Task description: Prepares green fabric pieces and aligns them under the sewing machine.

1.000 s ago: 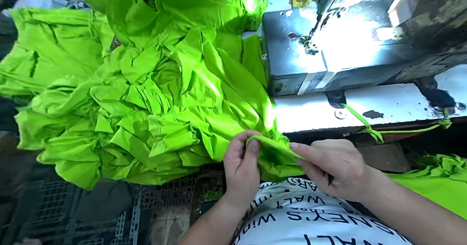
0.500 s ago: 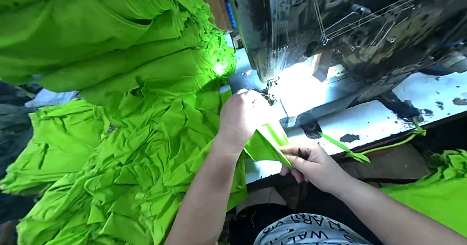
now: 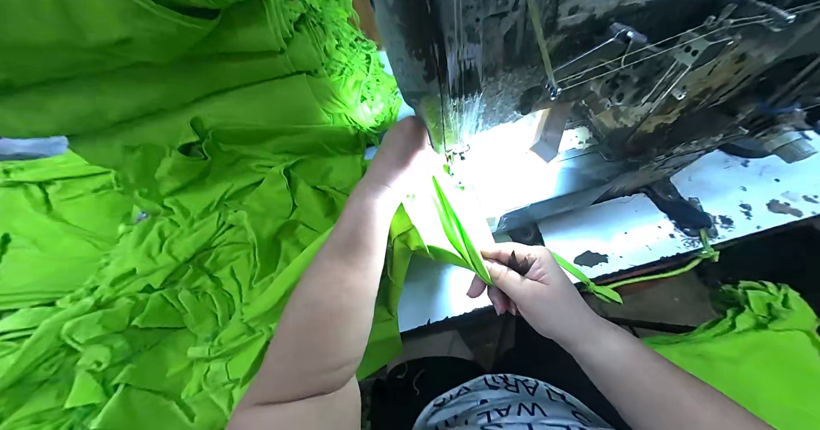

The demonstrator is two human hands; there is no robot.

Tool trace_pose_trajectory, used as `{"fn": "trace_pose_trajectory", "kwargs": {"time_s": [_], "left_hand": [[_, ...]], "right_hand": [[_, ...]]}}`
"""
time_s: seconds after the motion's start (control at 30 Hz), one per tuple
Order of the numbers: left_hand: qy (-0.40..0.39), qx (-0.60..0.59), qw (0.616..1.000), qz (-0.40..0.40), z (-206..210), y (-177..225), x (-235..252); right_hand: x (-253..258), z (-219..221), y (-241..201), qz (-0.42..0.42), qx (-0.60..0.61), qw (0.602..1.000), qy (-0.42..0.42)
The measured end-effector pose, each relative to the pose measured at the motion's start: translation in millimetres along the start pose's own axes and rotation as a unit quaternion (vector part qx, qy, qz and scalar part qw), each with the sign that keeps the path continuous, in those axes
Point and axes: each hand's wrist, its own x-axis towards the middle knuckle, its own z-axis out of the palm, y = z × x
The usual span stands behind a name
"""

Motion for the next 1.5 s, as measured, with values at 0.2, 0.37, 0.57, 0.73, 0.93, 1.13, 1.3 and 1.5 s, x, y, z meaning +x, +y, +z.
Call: {"fn": "trace_pose_trajectory", "kwargs": {"time_s": [0.2,0.37,0.57,0.73,0.93,1.13,1.3,1.5], "left_hand": [[0.017,-0.137,0.99,-0.037,-6.3,1.2,4.2],[-0.01,-0.025,0.997,-0.076,-20.2,-1.8,1.5],[0.117,-0.037,0.985,-0.123,-5.2,50.4,-86.5],[0.102,-0.197,0.966,-0.133,2.9,31.8,-81.9],[0.305,-0.725,0.616,-0.039,-4.4,50.8,-97.9],[0.374,-0.577,0.724,0.054,22.3,38.5,-83.2],[0.364,-0.651,0.666,0.013,10.8,60.9,-93.5],[0.339,-0.586,0.731,0.086,5.6,48.5,-95.6]], "right_hand": [[25.5,2.4,6.3,-0.019,0.014,1.0,0.01],[33.5,8.7,3.4,-0.023,0.026,0.999,0.03],[35.3,6.7,7.3,-0.045,0.023,0.998,0.031],[39.3,5.4,5.8,-0.024,0.031,0.999,0.03],[27.5,-15.3,8.8,-0.279,-0.159,0.941,0.101],[54.8,-16.6,-18.8,-0.372,-0.405,0.825,0.129],[71.6,-11.5,-33.9,-0.277,-0.425,0.859,0.068],[61.1,-23.0,-36.2,-0.196,-0.271,0.942,-0.016]]}}
